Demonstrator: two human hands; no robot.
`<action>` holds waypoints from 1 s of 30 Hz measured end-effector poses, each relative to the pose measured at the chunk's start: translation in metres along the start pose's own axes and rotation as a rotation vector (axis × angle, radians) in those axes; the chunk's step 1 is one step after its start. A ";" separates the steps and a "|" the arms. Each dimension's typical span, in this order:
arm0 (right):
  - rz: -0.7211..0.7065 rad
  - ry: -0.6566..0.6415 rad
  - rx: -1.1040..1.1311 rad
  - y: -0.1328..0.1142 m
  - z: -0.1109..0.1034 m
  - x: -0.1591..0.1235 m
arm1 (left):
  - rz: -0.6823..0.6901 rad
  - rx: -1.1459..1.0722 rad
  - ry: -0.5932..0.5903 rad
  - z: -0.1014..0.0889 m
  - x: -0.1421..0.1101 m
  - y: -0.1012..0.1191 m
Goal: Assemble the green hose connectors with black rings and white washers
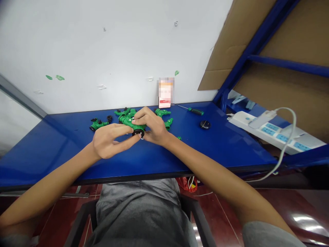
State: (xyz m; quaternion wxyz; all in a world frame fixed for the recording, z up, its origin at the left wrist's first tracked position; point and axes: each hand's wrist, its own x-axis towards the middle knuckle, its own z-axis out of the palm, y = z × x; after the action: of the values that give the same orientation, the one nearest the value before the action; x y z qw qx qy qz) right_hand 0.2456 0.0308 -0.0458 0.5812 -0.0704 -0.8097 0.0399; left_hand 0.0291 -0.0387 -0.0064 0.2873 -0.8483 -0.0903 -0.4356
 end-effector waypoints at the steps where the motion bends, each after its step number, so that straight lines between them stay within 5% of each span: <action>1: -0.003 -0.003 0.005 -0.001 0.000 0.000 | 0.003 0.011 -0.008 0.000 0.000 0.000; 18: 0.070 -0.087 0.046 -0.028 0.004 0.019 | -0.052 0.209 -0.027 -0.009 -0.001 -0.012; 30: -0.001 0.100 -0.198 -0.026 0.005 0.020 | -0.215 0.244 0.144 0.000 0.006 -0.001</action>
State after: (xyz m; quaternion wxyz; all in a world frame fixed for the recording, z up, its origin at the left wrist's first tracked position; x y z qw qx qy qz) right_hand 0.2324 0.0084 -0.0251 0.6113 -0.1291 -0.7796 -0.0441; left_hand 0.0325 -0.0384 -0.0016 0.3454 -0.7591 -0.2120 -0.5094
